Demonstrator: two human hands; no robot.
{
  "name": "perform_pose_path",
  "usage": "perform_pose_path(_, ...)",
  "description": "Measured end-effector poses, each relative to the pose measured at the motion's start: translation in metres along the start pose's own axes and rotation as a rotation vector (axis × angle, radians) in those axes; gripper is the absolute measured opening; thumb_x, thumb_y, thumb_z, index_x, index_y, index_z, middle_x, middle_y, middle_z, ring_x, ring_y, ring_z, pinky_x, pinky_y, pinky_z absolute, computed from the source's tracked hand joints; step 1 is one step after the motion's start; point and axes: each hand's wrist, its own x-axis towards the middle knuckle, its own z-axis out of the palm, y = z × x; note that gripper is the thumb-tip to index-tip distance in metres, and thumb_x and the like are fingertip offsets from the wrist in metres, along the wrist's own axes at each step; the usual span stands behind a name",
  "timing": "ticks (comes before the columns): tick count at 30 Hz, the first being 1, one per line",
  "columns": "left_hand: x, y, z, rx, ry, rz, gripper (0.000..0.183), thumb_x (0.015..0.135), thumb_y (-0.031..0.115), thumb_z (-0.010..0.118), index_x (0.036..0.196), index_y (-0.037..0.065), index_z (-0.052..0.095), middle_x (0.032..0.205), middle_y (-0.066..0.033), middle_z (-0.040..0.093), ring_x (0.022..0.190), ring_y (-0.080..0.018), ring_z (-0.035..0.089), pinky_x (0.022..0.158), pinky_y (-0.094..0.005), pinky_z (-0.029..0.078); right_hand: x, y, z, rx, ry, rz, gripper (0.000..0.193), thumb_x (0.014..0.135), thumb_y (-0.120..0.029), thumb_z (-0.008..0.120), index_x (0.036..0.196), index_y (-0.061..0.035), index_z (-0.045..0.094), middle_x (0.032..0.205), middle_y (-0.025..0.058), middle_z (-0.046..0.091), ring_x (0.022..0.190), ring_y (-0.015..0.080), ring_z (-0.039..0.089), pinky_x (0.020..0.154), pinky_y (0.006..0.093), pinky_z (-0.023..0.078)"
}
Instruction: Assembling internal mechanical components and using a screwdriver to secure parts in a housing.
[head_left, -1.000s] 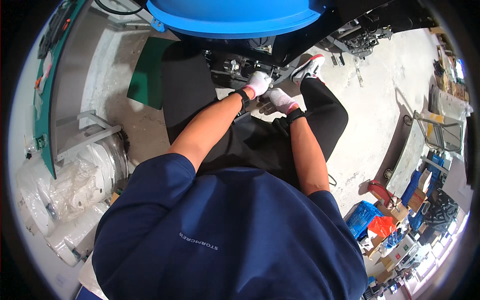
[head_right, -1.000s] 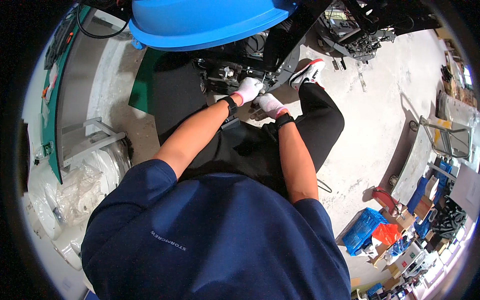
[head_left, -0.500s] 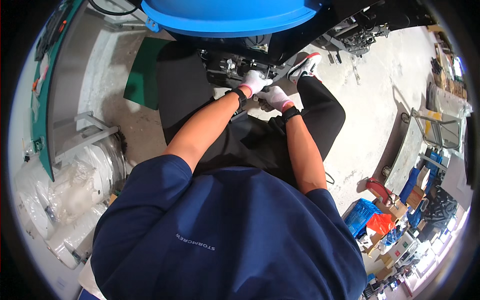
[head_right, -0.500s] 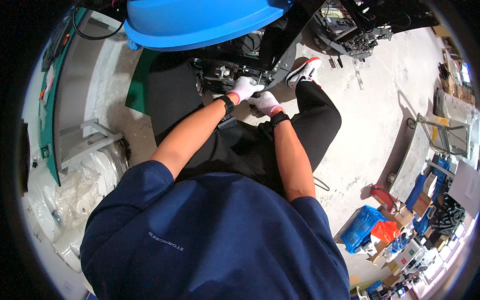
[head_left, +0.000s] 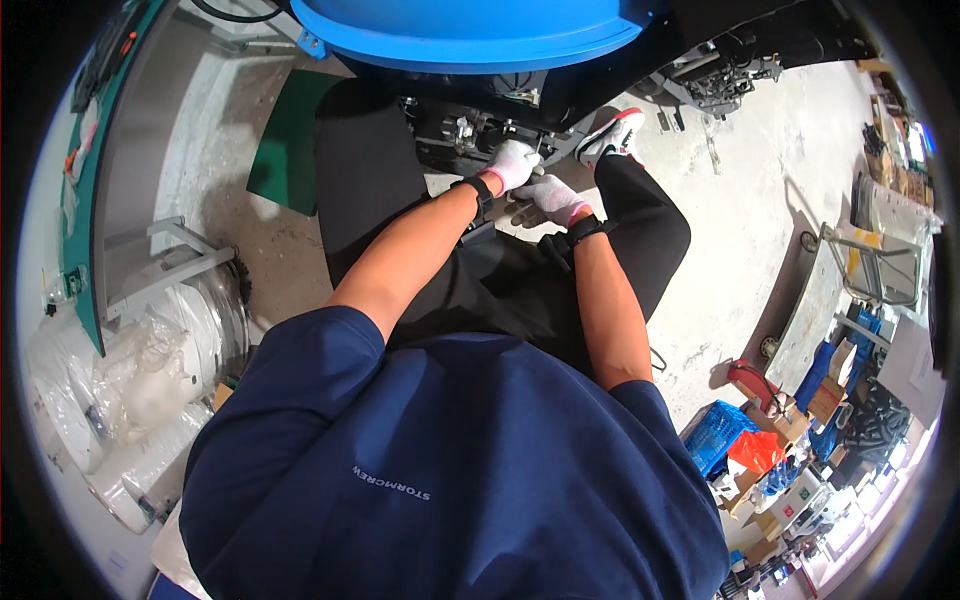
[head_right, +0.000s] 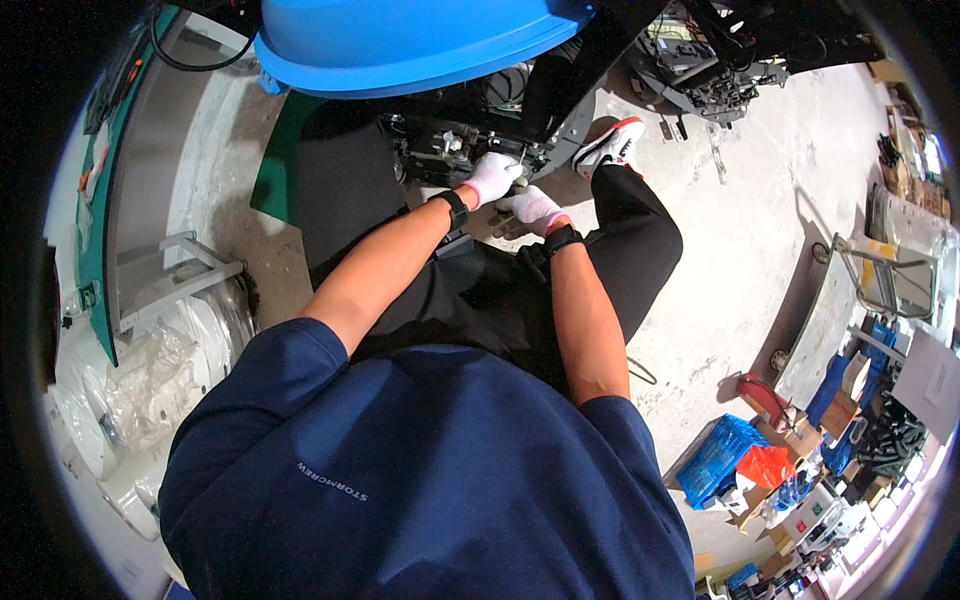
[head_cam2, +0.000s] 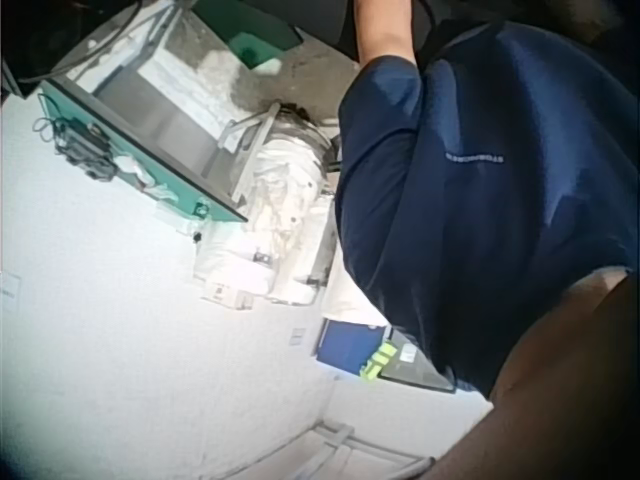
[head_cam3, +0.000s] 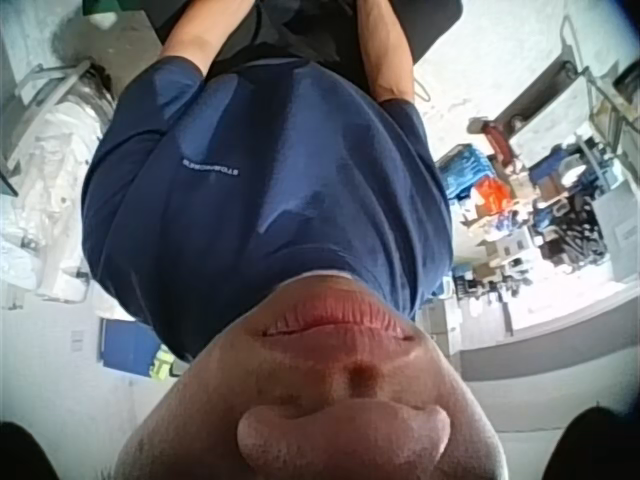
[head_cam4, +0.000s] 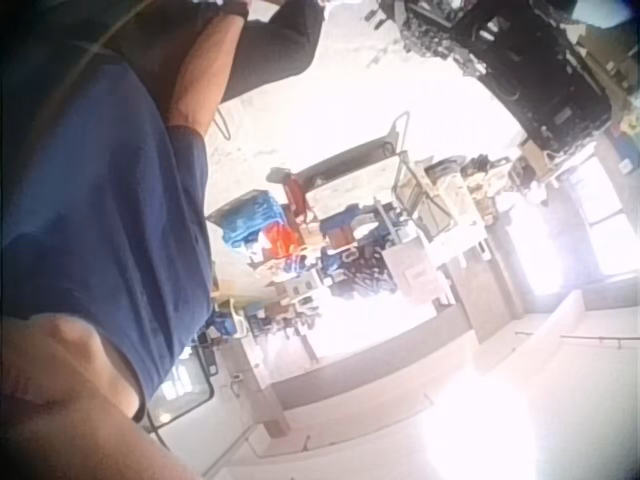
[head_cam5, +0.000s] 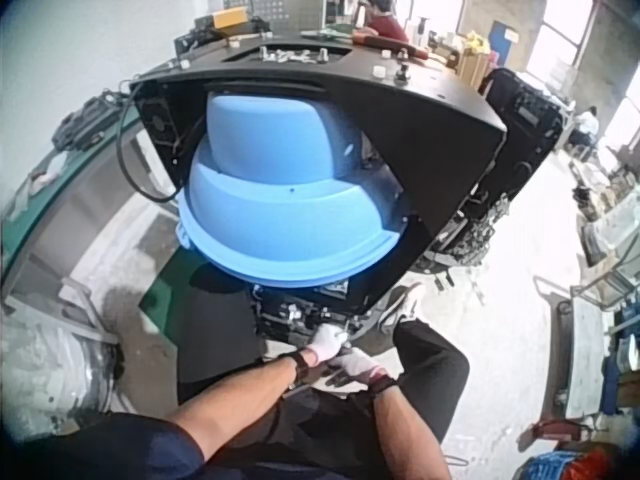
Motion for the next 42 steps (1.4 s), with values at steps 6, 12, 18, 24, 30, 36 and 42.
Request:
perform_pose_path(6,-0.010,0.006,-0.001,-0.104,0.033,-0.042,0.028,0.082,0.035,0.074,0.088,0.009,0.079,0.088,-0.0170,0.074,0.083,-0.0331,0.072,0.077,-0.0412,0.055,0.002,-0.001,0.002,-0.174,0.105,-0.032,0.025,0.092,-0.021,0.073,0.100,0.0015,0.065,0.071,0.0113,0.068,0.054,0.0227,0.069,0.045,0.0324,0.055)
perform_pose_path(12,-0.013,0.021,-0.007,0.022,0.027,-0.186,0.033,0.076,0.036,0.082,0.090,0.007,0.077,0.088,-0.0167,0.074,0.081,-0.0328,0.071,0.077,-0.0396,0.054,0.006,0.004,-0.004,-0.277,0.130,-0.019,0.027,0.092,-0.025,0.073,0.095,0.0015,0.068,0.069,0.0104,0.067,0.051,0.0200,0.067,0.043,0.0311,0.052)
perform_pose_path(18,-0.006,0.015,0.000,0.042,0.079,-0.076,0.023,0.080,0.030,0.075,0.084,0.007,0.078,0.083,-0.0151,0.074,0.079,-0.0299,0.072,0.075,-0.0386,0.054,0.003,-0.003,0.003,-0.241,0.180,0.023,0.032,0.093,-0.027,0.065,0.102,0.0038,0.066,0.077,0.0139,0.071,0.056,0.0251,0.071,0.044,0.0346,0.054)
perform_pose_path(24,-0.006,0.012,0.001,-0.061,0.041,-0.067,0.024,0.087,0.027,0.064,0.082,0.008,0.078,0.081,-0.0134,0.074,0.077,-0.0278,0.071,0.074,-0.0375,0.054,0.002,-0.004,-0.002,-0.105,0.058,0.090,0.031,0.094,-0.024,0.061,0.106,0.0052,0.062,0.080,0.0174,0.072,0.057,0.0293,0.072,0.046,0.0400,0.057)
perform_pose_path(30,-0.004,0.012,-0.005,-0.017,-0.013,-0.021,0.024,0.086,0.030,0.068,0.084,0.008,0.077,0.082,-0.0151,0.073,0.079,-0.0303,0.071,0.073,-0.0398,0.053,0.006,0.004,-0.001,-0.194,0.128,-0.012,0.026,0.088,-0.025,0.075,0.093,-0.0001,0.070,0.072,0.0114,0.070,0.054,0.0201,0.069,0.045,0.0293,0.052)
perform_pose_path(36,-0.009,0.018,-0.006,0.078,0.011,-0.194,0.029,0.076,0.036,0.079,0.078,0.008,0.074,0.082,-0.0159,0.072,0.077,-0.0313,0.070,0.070,-0.0415,0.051,0.003,0.001,0.001,-0.291,0.177,-0.024,0.027,0.089,-0.027,0.075,0.085,-0.0008,0.069,0.063,0.0079,0.064,0.045,0.0161,0.060,0.041,0.0293,0.047)
perform_pose_path(42,-0.003,0.019,-0.004,0.268,0.013,-0.054,0.025,0.081,0.035,0.071,0.075,0.011,0.077,0.077,-0.0136,0.073,0.076,-0.0306,0.071,0.071,-0.0406,0.053,0.006,-0.002,0.000,-0.345,0.173,0.040,0.033,0.091,-0.031,0.069,0.092,0.0011,0.066,0.066,0.0124,0.068,0.051,0.0225,0.068,0.041,0.0342,0.051)
